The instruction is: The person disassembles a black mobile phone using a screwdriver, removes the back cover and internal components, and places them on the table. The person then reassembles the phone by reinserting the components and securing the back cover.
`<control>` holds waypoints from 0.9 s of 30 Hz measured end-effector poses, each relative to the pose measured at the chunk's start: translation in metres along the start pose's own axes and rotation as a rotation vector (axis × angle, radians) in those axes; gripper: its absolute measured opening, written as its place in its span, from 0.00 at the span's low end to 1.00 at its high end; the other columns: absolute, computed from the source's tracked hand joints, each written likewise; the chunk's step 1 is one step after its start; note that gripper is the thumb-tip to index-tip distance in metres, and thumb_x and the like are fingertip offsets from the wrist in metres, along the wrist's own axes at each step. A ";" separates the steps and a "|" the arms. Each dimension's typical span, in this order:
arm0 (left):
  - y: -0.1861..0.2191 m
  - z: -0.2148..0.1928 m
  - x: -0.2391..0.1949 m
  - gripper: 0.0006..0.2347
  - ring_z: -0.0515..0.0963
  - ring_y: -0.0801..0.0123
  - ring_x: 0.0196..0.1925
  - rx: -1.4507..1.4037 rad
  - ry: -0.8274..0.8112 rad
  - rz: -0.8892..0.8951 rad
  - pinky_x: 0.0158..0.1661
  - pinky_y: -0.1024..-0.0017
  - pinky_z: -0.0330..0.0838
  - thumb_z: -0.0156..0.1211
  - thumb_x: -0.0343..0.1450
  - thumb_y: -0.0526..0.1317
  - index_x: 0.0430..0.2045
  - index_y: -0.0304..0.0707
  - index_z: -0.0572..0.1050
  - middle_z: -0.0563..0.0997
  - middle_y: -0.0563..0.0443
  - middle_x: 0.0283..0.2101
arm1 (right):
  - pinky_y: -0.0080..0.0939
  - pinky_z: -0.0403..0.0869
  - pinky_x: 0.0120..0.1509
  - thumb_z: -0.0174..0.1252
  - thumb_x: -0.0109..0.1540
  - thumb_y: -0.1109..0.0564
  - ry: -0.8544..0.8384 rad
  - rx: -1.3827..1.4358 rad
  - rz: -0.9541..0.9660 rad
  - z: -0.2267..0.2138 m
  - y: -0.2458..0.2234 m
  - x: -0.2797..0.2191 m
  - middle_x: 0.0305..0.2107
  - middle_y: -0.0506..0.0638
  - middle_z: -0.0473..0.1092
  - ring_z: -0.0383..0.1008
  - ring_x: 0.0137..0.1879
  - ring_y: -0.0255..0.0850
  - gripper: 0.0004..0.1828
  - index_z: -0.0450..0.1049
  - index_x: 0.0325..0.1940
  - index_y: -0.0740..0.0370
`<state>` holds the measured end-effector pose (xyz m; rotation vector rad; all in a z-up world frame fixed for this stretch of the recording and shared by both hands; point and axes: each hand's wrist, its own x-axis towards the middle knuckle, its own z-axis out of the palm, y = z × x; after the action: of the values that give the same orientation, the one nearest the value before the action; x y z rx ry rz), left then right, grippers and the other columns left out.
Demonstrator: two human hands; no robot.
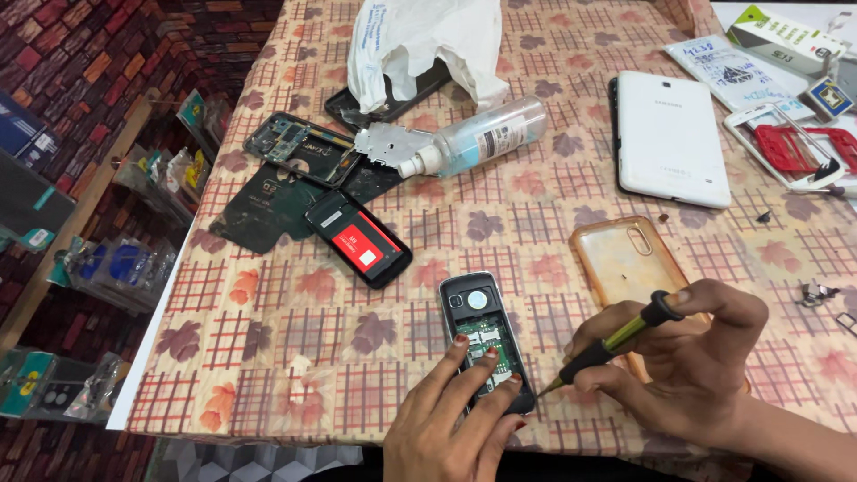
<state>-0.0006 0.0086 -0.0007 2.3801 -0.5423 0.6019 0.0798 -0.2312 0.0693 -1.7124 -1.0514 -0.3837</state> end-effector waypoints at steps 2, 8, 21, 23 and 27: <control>0.001 0.000 0.000 0.13 0.72 0.50 0.67 -0.003 0.000 -0.018 0.56 0.53 0.73 0.67 0.70 0.47 0.45 0.48 0.83 0.81 0.48 0.55 | 0.41 0.84 0.41 0.64 0.58 0.71 -0.014 0.002 0.018 -0.001 0.001 0.000 0.43 0.61 0.67 0.83 0.40 0.48 0.42 0.39 0.61 0.62; 0.004 0.000 0.000 0.12 0.72 0.51 0.67 -0.007 -0.002 -0.048 0.57 0.53 0.72 0.65 0.71 0.48 0.44 0.49 0.83 0.81 0.47 0.55 | 0.37 0.82 0.39 0.64 0.59 0.69 -0.043 -0.014 -0.030 0.002 0.003 -0.003 0.39 0.61 0.71 0.82 0.38 0.45 0.40 0.40 0.60 0.61; 0.015 -0.005 0.006 0.11 0.77 0.53 0.64 0.006 0.090 -0.068 0.50 0.57 0.77 0.65 0.69 0.49 0.36 0.45 0.83 0.84 0.52 0.48 | 0.40 0.83 0.42 0.63 0.57 0.70 -0.105 0.024 0.384 0.004 -0.006 0.020 0.38 0.60 0.77 0.84 0.43 0.44 0.43 0.39 0.63 0.61; 0.015 -0.006 0.007 0.11 0.77 0.53 0.64 0.009 0.100 -0.056 0.50 0.57 0.78 0.65 0.69 0.49 0.36 0.44 0.83 0.84 0.53 0.47 | 0.40 0.83 0.42 0.62 0.56 0.70 -0.072 0.041 0.490 0.007 -0.008 0.023 0.38 0.60 0.77 0.84 0.43 0.43 0.45 0.39 0.65 0.61; 0.015 -0.006 0.007 0.11 0.78 0.53 0.63 0.005 0.121 -0.044 0.50 0.57 0.78 0.66 0.69 0.48 0.37 0.44 0.83 0.84 0.54 0.46 | 0.39 0.83 0.41 0.63 0.57 0.70 -0.056 0.045 0.404 0.011 -0.006 0.022 0.38 0.60 0.76 0.84 0.44 0.42 0.45 0.40 0.66 0.61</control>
<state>-0.0048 -0.0001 0.0145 2.3359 -0.4348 0.7226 0.0850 -0.2111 0.0839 -1.8504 -0.7208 -0.0538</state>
